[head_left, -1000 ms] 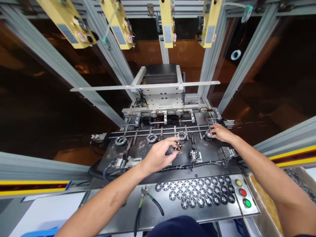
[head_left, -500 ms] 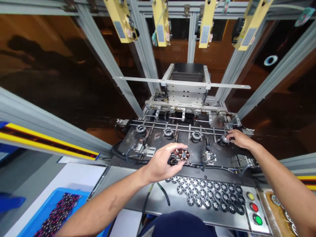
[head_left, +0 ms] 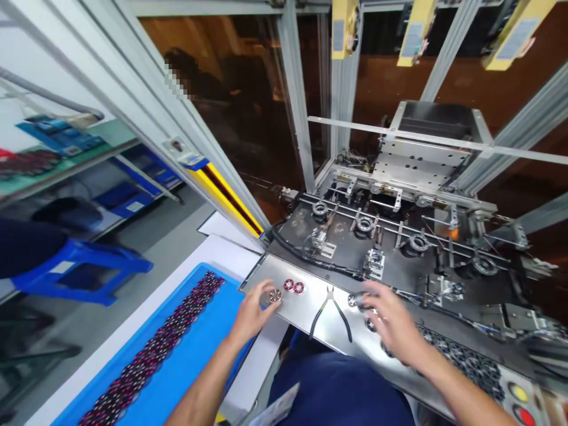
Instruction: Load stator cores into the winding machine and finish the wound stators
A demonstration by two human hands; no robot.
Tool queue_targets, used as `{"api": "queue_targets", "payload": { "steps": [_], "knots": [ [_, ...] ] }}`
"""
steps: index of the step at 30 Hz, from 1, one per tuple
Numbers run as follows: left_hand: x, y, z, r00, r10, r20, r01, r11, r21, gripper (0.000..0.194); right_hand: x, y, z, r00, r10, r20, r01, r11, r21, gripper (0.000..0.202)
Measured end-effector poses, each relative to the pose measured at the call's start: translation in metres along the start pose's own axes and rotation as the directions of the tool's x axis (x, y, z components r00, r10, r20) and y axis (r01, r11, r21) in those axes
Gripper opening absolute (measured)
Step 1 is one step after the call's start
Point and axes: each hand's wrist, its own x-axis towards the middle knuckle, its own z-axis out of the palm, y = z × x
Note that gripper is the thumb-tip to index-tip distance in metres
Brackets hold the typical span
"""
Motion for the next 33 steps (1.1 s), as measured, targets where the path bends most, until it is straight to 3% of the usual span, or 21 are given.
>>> {"api": "queue_targets", "payload": {
  "steps": [3,5,7,9,12,18,20,23,27,30,33],
  "knots": [
    [-0.02,-0.034,0.016,0.999,-0.016,0.033,0.016,1.0,0.006,0.044,0.033,-0.048,0.105,0.98,-0.133,0.15,0.133,0.991,0.009,0.021],
    [-0.021,-0.042,0.03,0.999,-0.01,0.041,0.011,1.0,-0.008,0.043,0.054,-0.063,0.154,0.957,-0.174,0.233,0.179,0.984,0.001,0.02],
    [-0.017,-0.045,0.043,0.999,-0.011,0.03,0.012,1.0,-0.029,0.044,0.07,-0.068,0.183,0.943,-0.177,0.283,0.191,0.981,-0.023,0.019],
    [-0.014,-0.046,0.052,1.0,-0.026,0.004,0.026,0.999,-0.048,0.047,0.076,-0.068,0.192,0.938,-0.164,0.306,0.189,0.98,-0.055,0.021],
    [-0.021,-0.044,0.053,0.997,-0.063,-0.053,0.06,0.997,-0.058,0.054,0.062,-0.053,0.175,0.943,-0.127,0.306,0.166,0.981,-0.103,0.024],
    [-0.055,-0.022,0.036,0.982,-0.112,-0.155,0.101,0.992,-0.076,0.058,0.002,0.015,0.101,0.969,0.134,0.208,-0.073,0.958,-0.278,0.027],
    [-0.057,-0.007,0.035,0.985,-0.095,-0.147,0.079,0.991,-0.108,0.057,-0.007,0.03,0.09,0.961,0.163,0.223,-0.091,0.95,-0.299,0.025],
    [-0.049,0.019,0.034,0.991,-0.053,-0.122,0.031,0.985,-0.17,0.055,-0.008,0.035,0.089,0.947,0.145,0.285,-0.058,0.954,-0.293,0.023],
    [-0.037,0.055,0.03,0.998,-0.055,-0.013,0.047,0.937,-0.346,0.051,0.002,0.032,0.094,0.937,0.064,0.344,0.019,0.972,-0.234,0.025],
    [-0.03,0.08,0.03,0.974,-0.157,0.163,0.222,0.798,-0.56,0.042,0.012,0.03,0.085,0.942,-0.034,0.333,0.089,0.985,-0.151,0.024],
    [-0.022,0.102,0.036,0.925,-0.187,0.33,0.37,0.637,-0.676,0.045,0.028,0.015,0.063,0.96,-0.149,0.238,0.162,0.986,-0.039,0.017]
  ]
}}
